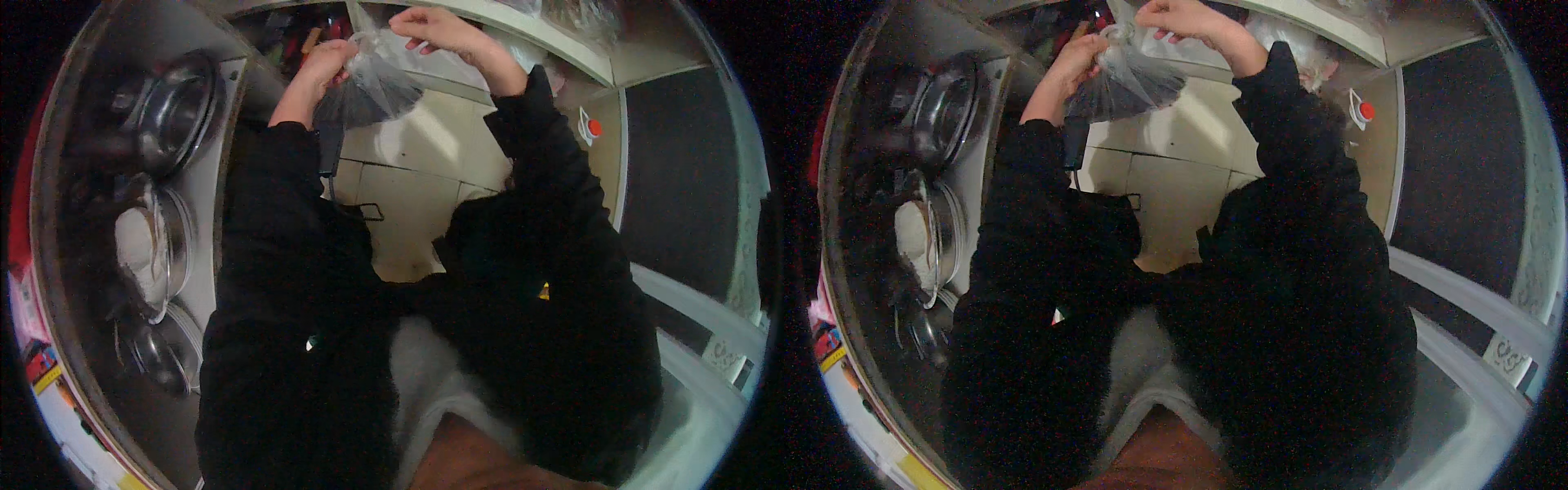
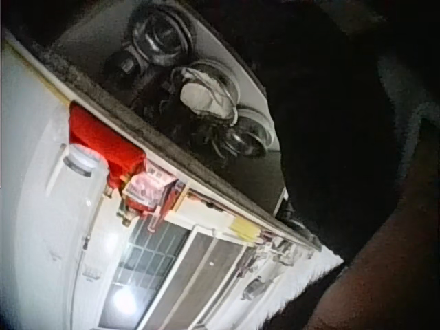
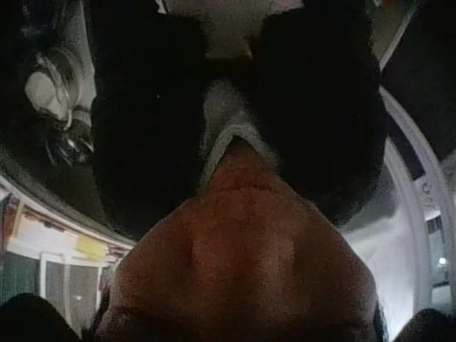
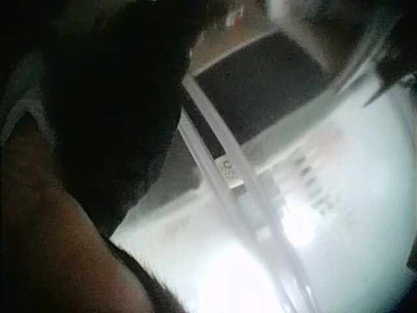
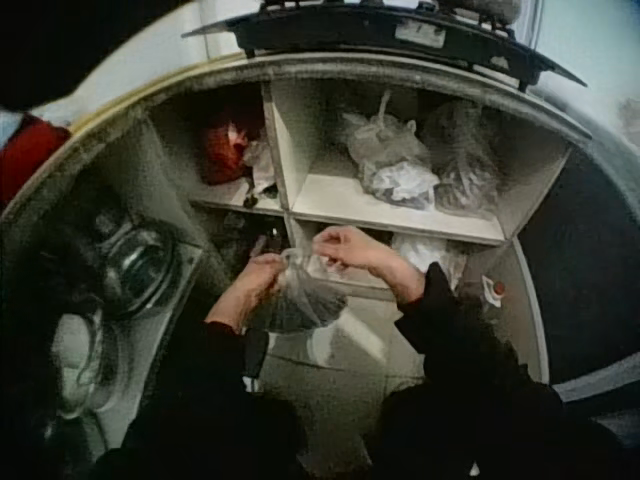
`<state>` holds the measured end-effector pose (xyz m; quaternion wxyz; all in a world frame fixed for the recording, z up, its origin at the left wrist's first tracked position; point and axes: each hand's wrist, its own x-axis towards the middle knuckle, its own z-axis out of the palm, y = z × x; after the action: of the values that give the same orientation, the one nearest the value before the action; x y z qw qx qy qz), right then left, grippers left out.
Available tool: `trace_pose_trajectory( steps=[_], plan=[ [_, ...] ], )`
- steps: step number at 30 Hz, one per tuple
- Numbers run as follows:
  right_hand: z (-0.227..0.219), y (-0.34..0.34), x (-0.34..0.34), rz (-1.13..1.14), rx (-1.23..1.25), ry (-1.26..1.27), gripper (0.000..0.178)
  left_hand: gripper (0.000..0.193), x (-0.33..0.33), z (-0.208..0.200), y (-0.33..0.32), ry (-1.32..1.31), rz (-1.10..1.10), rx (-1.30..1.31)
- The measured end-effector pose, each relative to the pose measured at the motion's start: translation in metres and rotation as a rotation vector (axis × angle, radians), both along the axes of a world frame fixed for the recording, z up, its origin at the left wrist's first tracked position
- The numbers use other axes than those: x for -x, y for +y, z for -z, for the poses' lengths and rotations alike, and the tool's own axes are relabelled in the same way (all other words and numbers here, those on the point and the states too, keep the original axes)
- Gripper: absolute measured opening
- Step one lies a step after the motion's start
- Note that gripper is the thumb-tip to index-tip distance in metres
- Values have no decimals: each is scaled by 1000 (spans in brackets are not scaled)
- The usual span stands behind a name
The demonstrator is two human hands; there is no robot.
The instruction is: The person moves a red cloth and a small plastic stool between the kitchen and living area, then sits on the stool in the kitchen. They open multiple plastic bags containing dried food items and transfer contents between bags on a shelf.
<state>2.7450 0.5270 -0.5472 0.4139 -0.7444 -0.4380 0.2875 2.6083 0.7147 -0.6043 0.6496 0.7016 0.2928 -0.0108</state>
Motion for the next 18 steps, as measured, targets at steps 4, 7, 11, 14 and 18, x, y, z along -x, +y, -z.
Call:
trace_pose_trajectory(
  steps=[4,7,11,14,18],
  plan=[
    [-45,-30,0,1,230,262,34,17,-9,42,-3,102,50,-45],
    [-65,-39,4,-82,299,264,38,21,-15,63,4,302,101,-46],
    [-71,-79,-4,-106,483,284,39,35,-13,71,5,224,109,7],
    [-50,-115,-16,-381,302,471,38,42,-10,63,3,163,225,-3],
    [9,-203,7,-83,591,301,30,47,-5,50,3,188,296,0]
  ],
)
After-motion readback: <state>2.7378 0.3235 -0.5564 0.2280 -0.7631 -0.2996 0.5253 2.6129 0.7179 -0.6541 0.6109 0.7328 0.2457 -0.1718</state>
